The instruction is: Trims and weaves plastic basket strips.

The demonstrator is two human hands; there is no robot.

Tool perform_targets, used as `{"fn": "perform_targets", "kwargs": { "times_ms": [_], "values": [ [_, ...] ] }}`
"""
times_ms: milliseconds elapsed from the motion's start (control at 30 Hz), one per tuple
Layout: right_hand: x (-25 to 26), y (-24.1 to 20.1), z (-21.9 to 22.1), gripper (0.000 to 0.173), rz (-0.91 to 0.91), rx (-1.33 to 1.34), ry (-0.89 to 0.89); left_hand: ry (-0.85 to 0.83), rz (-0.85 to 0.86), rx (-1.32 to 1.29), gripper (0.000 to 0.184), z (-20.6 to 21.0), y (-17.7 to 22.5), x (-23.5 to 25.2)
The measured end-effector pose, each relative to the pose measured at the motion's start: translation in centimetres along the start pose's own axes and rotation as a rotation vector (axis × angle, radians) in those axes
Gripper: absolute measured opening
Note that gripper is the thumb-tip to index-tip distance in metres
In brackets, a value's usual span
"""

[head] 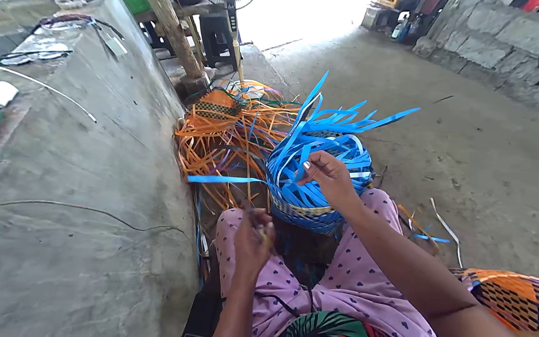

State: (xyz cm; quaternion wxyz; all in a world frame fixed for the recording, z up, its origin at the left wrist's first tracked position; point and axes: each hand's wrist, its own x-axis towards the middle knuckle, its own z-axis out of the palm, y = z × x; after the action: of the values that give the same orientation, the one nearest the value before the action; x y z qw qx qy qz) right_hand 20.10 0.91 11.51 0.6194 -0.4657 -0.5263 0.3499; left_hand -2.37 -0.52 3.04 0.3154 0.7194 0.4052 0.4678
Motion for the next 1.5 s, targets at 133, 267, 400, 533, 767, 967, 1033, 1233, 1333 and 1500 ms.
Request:
{"fn": "perform_targets", "kwargs": {
  "times_ms": [133, 267, 400, 533, 767, 967, 1033, 1233, 1333, 1500],
  "values": [
    [-0.8, -0.3, 0.8, 0.010, -0.026, -0.026, -0.074, -0.174, -0.074, 0.110, 0.054, 2.9, 0.8, 0.2],
    [-1.9, -0.3, 0.8, 0.013, -0.131, -0.109, -0.116, -0.172, -0.062, 0.187, 0.064, 4.1, 2.1, 0.7],
    [-2.2, -0.2, 1.0, 0.014, -0.221, -0.115, -0.121, -0.201, -0.058, 0.195, 0.068, 3.9, 2.8, 1.1],
    [-2.2, -0.3, 1.2, 0.015, -0.241, -0.107, -0.124, -0.239, -0.089, 0.203, 0.067, 3.7, 3.1, 1.1],
    [-2.2, -0.3, 1.4, 0.015, -0.274, -0.116, -0.121, -0.237, -0.126, 0.181, 0.047, 3.7, 2.3, 0.6],
    [-2.7, 0.0, 1.7, 0.020, -0.367, -0.195, -0.177, -0.184, -0.007, 0.140, 0.061, 3.4, 2.5, 0.7],
    [-2.9, -0.1, 1.8, 0.021, -0.392, -0.210, -0.169, -0.159, 0.032, 0.130, 0.059, 3.2, 2.7, 0.8],
    [-2.9, 0.1, 2.0, 0.019, -0.392, -0.188, -0.157, -0.159, -0.033, 0.116, 0.035, 3.4, 2.5, 0.3],
    [-2.9, 0.2, 1.9, 0.020, -0.400, -0.234, -0.144, -0.143, -0.018, 0.076, 0.036, 3.4, 2.0, 0.3],
    [-2.9, 0.4, 1.8, 0.019, -0.449, -0.342, -0.098, -0.128, 0.007, 0.037, 0.049, 3.1, 1.6, 0.4]
  ]
}}
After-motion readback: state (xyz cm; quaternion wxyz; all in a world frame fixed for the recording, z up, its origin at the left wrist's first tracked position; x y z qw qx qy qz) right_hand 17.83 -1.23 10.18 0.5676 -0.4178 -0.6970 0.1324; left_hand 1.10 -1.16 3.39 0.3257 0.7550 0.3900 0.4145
